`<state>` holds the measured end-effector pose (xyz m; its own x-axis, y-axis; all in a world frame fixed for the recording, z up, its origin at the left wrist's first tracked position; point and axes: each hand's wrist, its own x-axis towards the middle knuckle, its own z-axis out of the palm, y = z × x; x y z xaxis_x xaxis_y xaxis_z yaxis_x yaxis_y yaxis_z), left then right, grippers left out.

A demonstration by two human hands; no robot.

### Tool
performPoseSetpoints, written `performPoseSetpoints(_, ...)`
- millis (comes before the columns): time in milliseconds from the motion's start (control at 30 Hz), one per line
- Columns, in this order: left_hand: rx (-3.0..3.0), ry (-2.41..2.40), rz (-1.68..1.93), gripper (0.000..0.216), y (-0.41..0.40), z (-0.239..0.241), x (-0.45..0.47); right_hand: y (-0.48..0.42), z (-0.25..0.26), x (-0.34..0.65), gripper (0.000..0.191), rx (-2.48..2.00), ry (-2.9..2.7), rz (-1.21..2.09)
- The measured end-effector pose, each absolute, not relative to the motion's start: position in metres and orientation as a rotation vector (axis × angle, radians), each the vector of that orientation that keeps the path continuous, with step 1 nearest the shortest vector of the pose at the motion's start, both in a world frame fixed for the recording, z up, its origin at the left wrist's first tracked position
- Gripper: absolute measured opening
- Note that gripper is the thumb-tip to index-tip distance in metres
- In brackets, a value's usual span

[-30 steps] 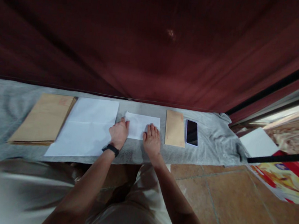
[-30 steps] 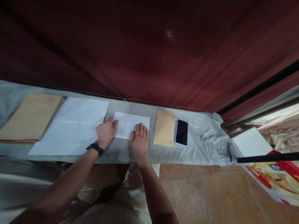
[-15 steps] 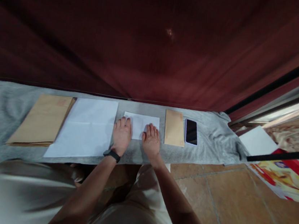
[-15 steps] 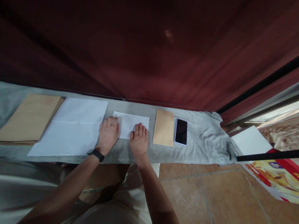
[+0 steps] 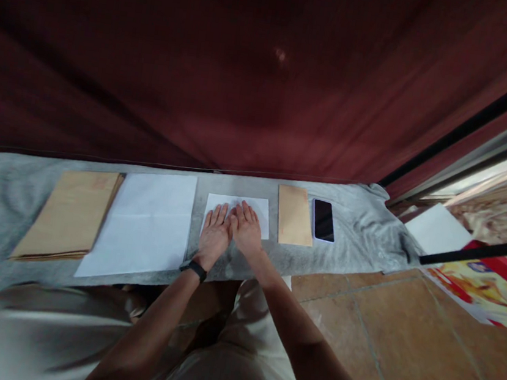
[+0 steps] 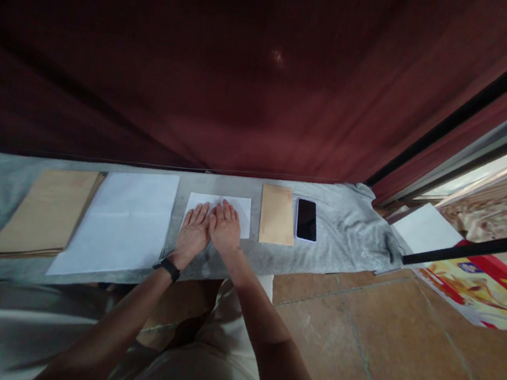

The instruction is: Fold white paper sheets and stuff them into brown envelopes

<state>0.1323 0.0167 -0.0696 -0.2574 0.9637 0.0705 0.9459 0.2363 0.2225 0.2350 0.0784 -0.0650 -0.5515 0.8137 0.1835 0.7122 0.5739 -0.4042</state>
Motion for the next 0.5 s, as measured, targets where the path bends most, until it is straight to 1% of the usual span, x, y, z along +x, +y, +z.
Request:
performPoseSetpoints(200, 1.891, 2.403, 0.237, 0.062, 0.018, -0.073, 0.131, 0.086, -0.07, 0.217, 0.046, -1.144, -2.517, 0.395)
performPoseSetpoints(333, 1.901, 2.414, 0.223, 0.058, 0.019, -0.071, 0.132, 0.09, -0.075, 0.228, 0.048, -1.199, -2.493, 0.346)
performPoseSetpoints(500, 1.902, 2.432, 0.312, 0.056, 0.019, -0.069, 0.134, 0.097, -0.08, 0.248, 0.05, -1.303, -2.48, 0.262)
